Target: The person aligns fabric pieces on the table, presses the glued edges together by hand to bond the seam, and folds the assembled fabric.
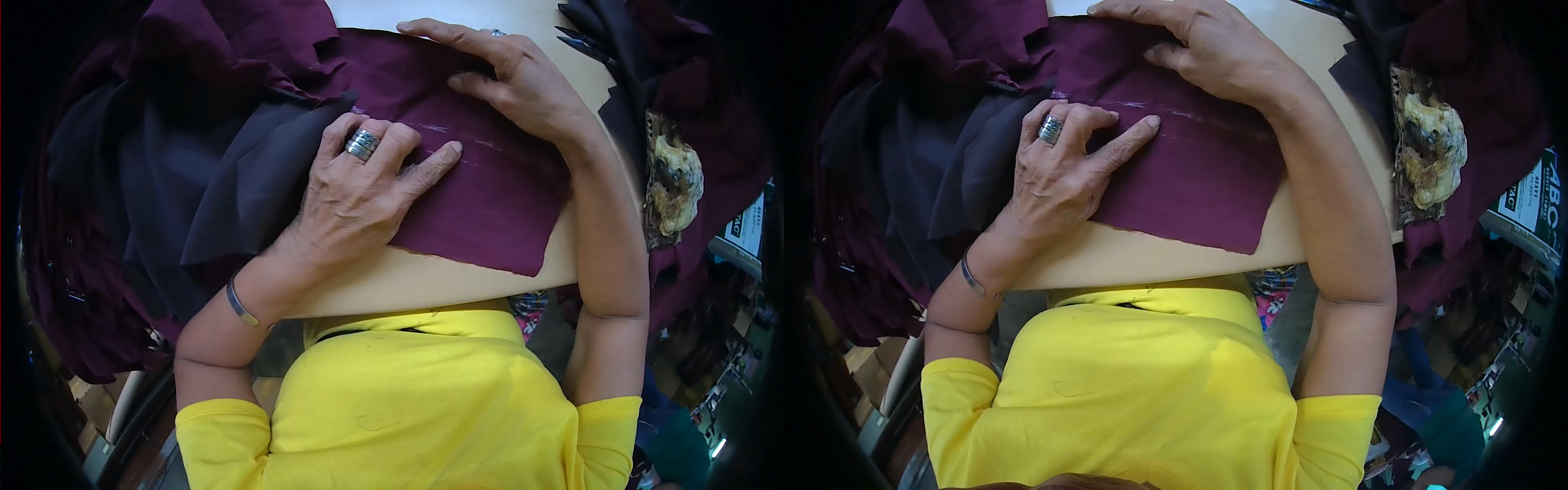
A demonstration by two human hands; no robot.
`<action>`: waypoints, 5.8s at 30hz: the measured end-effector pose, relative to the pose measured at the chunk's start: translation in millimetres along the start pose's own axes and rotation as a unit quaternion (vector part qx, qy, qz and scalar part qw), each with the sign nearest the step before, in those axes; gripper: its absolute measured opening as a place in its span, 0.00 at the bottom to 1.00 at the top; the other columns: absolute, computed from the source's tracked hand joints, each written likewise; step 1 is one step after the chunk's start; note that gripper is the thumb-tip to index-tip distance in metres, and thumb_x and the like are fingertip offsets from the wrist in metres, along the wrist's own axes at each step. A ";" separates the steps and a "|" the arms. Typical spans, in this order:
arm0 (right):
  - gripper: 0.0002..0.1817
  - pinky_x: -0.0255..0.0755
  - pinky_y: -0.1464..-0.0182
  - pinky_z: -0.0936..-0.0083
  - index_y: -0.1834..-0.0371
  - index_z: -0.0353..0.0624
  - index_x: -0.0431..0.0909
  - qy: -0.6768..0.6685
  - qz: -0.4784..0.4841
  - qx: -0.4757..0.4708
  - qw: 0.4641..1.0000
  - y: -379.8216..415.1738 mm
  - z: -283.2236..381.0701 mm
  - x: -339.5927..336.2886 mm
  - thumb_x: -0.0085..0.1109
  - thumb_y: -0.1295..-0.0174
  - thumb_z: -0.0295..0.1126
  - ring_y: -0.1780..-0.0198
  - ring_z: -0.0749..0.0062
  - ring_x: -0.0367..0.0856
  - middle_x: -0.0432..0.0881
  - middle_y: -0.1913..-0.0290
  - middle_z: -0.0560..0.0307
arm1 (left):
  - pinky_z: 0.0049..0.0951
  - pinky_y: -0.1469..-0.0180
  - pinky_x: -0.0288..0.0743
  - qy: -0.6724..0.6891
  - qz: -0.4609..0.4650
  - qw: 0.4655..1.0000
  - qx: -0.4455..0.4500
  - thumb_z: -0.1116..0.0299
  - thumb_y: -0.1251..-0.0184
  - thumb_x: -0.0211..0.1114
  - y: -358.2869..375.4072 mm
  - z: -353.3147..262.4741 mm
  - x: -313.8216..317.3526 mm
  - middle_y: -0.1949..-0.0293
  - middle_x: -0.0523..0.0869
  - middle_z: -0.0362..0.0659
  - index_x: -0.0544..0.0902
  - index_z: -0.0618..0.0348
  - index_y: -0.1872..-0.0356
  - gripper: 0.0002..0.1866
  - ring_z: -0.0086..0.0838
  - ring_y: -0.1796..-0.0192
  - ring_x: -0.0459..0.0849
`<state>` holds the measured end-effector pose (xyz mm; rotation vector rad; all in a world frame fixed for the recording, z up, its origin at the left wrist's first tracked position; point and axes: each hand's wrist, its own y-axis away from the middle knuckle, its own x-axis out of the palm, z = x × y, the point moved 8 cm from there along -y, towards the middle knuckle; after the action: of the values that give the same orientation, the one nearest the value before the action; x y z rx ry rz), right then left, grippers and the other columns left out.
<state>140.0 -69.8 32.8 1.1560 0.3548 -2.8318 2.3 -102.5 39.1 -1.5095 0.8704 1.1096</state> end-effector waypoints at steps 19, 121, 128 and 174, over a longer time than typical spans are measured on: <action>0.55 0.62 0.43 0.59 0.26 0.58 0.48 0.216 0.093 0.098 0.967 71.3 -5.1 -32.1 0.70 0.59 0.50 0.52 0.47 0.71 0.71 0.42 0.49 | 0.33 0.53 0.73 0.044 -0.064 0.997 -0.023 0.75 0.50 0.66 5.2 16.4 -8.2 0.56 0.77 0.46 0.80 0.62 0.57 0.16 0.36 0.52 0.78; 0.34 0.67 0.49 0.68 0.32 0.56 0.61 -0.001 -0.012 -0.065 0.998 16.5 58.8 61.5 0.49 0.45 0.18 0.56 0.60 0.72 0.82 0.52 0.61 | 0.34 0.56 0.75 -0.058 -0.075 0.987 -0.133 0.82 0.53 0.61 36.0 73.6 -34.2 0.56 0.77 0.43 0.78 0.59 0.67 0.11 0.40 0.55 0.78; 0.31 0.67 0.49 0.68 0.35 0.50 0.63 -0.077 -0.044 -0.036 0.995 8.3 49.9 57.7 0.49 0.46 0.18 0.55 0.61 0.73 0.82 0.54 0.60 | 0.37 0.53 0.74 -0.029 -0.064 0.987 -0.146 0.87 0.58 0.60 34.5 76.6 -33.1 0.56 0.78 0.45 0.78 0.62 0.67 0.14 0.43 0.55 0.78; 0.30 0.60 0.46 0.67 0.37 0.52 0.64 -0.067 -0.070 -0.024 0.995 9.6 55.6 60.0 0.54 0.46 0.23 0.51 0.66 0.72 0.80 0.52 0.64 | 0.35 0.55 0.76 -0.033 -0.112 0.984 -0.138 0.86 0.58 0.61 40.5 81.8 -35.9 0.59 0.78 0.44 0.79 0.60 0.67 0.14 0.41 0.57 0.79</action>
<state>60.4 -90.4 27.6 0.9618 0.5107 -2.9813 -63.5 -31.8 56.7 -1.7400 0.5009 1.1392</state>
